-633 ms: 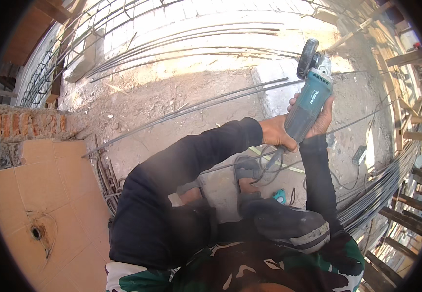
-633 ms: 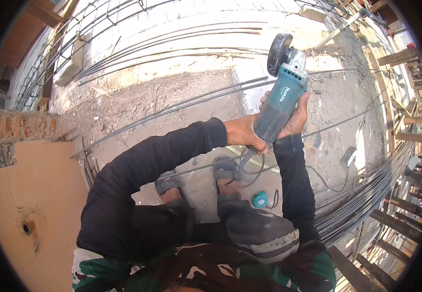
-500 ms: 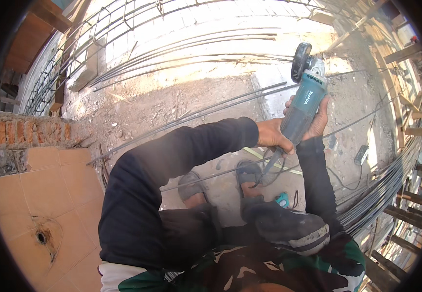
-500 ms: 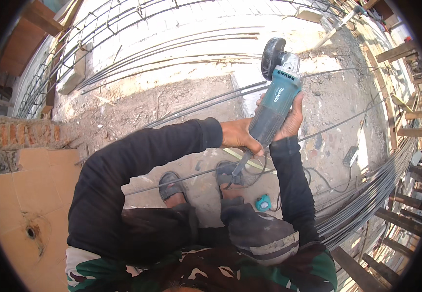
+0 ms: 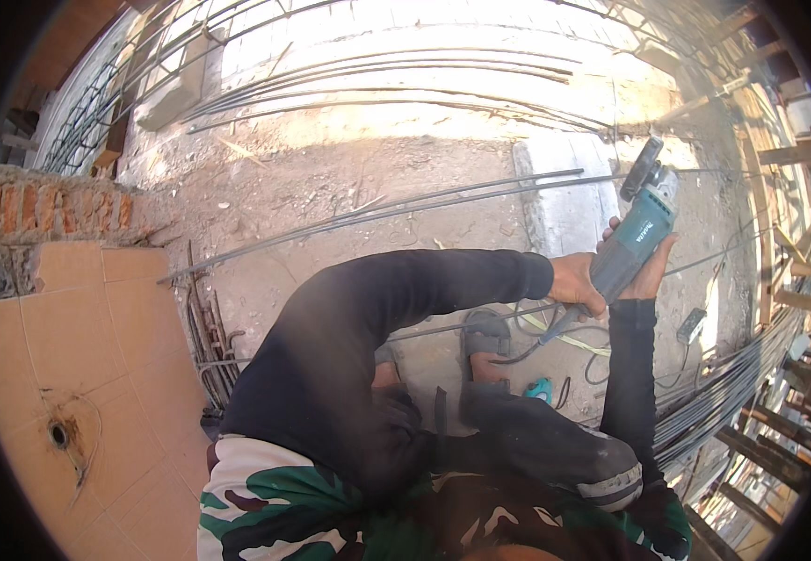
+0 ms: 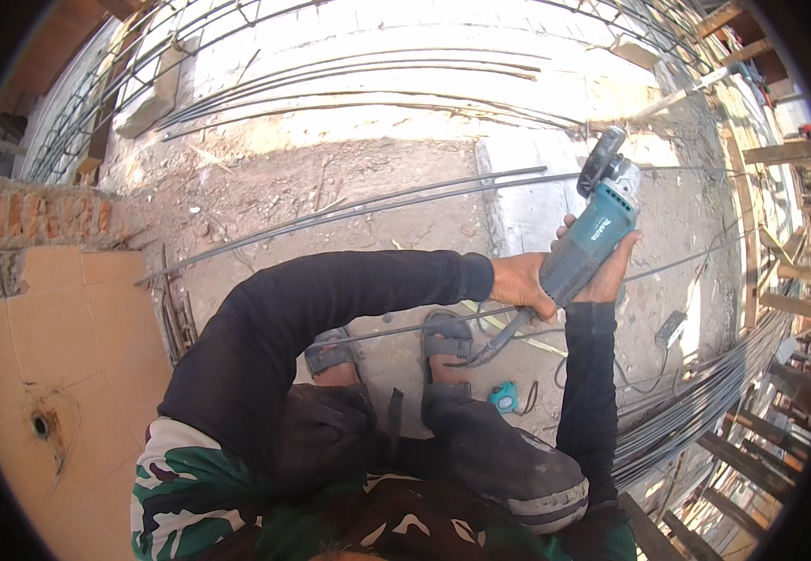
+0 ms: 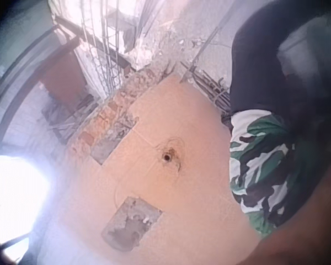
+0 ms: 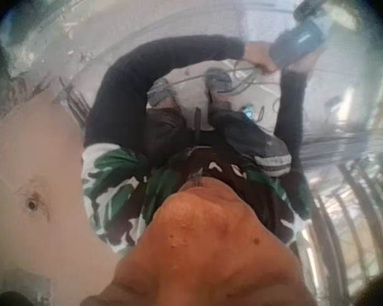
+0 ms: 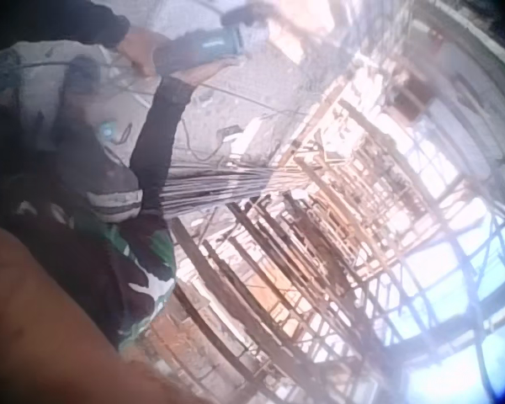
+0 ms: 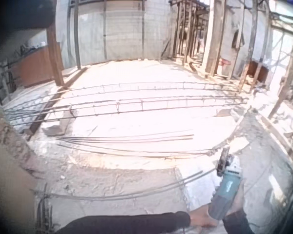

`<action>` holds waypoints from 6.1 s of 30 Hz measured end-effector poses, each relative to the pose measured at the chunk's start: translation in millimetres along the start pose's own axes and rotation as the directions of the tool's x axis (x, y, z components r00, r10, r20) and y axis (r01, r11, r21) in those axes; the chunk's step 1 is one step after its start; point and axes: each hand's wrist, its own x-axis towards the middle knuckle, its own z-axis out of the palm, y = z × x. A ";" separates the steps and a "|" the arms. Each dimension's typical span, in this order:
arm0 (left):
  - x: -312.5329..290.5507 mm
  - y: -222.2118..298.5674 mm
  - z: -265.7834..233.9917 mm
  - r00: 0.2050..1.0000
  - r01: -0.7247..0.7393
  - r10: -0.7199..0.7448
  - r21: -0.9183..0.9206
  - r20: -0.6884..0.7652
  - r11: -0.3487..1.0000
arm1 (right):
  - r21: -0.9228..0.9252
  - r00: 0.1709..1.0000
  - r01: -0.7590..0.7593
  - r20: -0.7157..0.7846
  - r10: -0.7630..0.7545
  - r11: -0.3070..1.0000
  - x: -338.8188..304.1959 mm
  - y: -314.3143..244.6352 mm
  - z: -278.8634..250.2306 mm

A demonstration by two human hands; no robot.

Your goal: The person measures a length of rebar with a tape measure, marks it, and then cuts the rebar using an angle grinder while holding the rod against a concrete block on the ground.

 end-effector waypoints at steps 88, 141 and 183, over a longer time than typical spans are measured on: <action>-302.6 -134.5 -211.8 0.622 0.737 0.450 0.673 -0.641 -0.059 | -0.982 0.998 -0.066 -0.069 -0.010 0.178 73.9 -52.4 -92.7; -291.7 -122.4 -207.9 0.557 0.804 0.412 0.592 -0.721 -0.052 | -0.981 0.998 0.054 0.049 0.030 -0.187 118.5 -38.4 -82.9; -298.1 -127.7 -208.9 0.576 0.752 0.536 0.657 -0.617 -0.051 | -0.973 0.999 0.037 0.028 0.043 -0.229 117.0 -32.5 -68.6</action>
